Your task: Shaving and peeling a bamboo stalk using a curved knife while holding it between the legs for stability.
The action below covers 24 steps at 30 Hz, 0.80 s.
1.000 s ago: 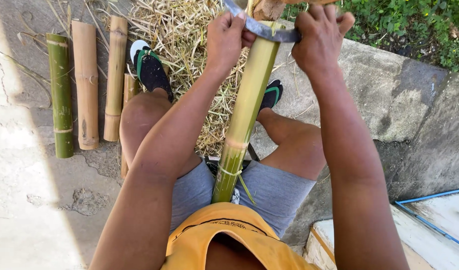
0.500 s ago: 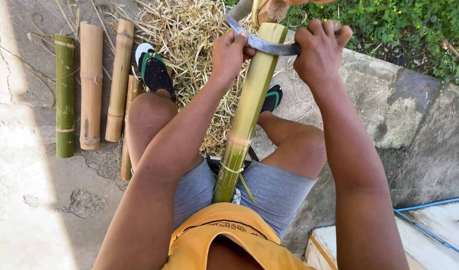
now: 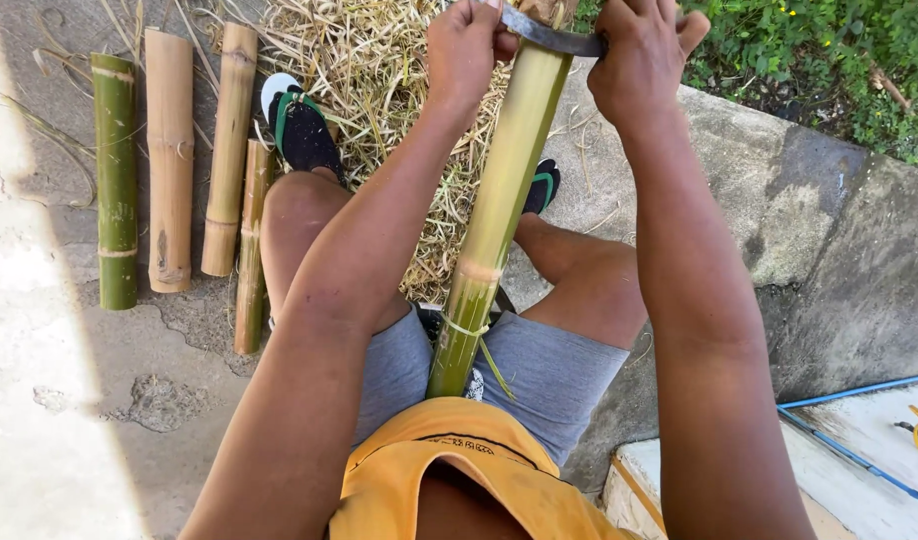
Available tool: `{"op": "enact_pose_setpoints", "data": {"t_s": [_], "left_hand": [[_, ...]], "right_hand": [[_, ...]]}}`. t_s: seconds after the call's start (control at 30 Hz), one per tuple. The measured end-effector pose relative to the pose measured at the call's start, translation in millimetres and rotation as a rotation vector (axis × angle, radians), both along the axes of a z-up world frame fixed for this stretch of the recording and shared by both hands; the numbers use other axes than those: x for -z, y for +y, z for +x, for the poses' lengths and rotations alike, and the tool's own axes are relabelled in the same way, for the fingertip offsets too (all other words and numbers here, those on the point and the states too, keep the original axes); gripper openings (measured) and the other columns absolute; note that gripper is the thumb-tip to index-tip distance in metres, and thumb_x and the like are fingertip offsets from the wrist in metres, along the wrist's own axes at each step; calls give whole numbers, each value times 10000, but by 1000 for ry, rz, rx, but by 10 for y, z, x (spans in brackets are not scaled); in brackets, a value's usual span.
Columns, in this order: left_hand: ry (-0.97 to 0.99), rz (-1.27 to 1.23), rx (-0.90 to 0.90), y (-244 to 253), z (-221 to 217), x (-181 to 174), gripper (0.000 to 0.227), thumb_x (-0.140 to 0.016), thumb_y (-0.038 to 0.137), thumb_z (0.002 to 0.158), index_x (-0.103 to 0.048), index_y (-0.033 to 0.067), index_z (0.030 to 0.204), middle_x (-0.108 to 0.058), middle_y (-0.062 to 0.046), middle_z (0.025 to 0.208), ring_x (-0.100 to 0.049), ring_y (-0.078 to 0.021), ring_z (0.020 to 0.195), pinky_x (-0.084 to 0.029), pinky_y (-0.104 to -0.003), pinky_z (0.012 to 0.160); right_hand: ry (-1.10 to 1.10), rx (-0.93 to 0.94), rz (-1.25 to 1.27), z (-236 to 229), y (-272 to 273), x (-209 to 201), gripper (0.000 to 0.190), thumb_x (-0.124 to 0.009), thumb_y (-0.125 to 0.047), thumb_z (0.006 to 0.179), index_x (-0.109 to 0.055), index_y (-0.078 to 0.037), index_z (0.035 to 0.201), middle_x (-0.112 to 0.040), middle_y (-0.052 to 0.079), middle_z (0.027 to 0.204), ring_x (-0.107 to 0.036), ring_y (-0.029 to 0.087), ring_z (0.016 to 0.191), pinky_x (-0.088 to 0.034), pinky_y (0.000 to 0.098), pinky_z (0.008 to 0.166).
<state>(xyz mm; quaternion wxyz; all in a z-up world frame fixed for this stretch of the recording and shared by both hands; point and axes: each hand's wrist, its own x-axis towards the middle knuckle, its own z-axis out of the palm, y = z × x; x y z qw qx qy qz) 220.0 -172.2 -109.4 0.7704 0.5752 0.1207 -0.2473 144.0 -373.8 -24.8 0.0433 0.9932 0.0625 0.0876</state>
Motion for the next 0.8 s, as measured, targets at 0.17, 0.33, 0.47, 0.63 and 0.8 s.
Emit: {"op": "enact_pose_setpoints", "data": {"t_s": [0.17,0.33,0.47,0.63,0.8], "left_hand": [[40,-71,48,163,-311,-170,266,-540,149,1015,-697,-1,862,-706,-74,736,-635,-102,615,-567,-284,639],[33,79,65,155,-224,-339,279,-528,164,1007,-697,26,834,-726,-60,720,-665,-96,604,-577,-272,613],[-21,18,52,48,-75,-155,271,-549,169,1012,-684,26,824,-720,-76,704,-659,-108,579,-580,-290,578],[-68,9,-57,-36,-37,-109,286,-555,195,1012,-708,17,850,-728,-96,713,-583,-120,557,-454,-268,513],[-212,352,261,318,-589,-342,393,-655,396,1011,-540,52,1162,-738,-110,967,-688,-189,770,-572,-335,724]], "right_hand": [[111,104,-91,-288,102,-39,157,-728,1,892,-682,-145,856,-579,38,993,-484,245,1008,-261,403,921],[179,145,-29,-173,-31,187,109,-742,-72,941,-727,-179,959,-581,8,991,-471,200,1001,-252,394,930],[162,136,-9,-43,-41,69,164,-720,-3,918,-717,-166,922,-591,12,1022,-482,222,1014,-258,399,925],[23,55,103,158,-184,247,165,-742,14,864,-688,-135,911,-625,17,1057,-530,234,1060,-253,414,887],[25,98,346,-60,-194,148,178,-692,37,865,-688,-118,951,-616,61,1042,-535,266,1078,-247,420,911]]}}
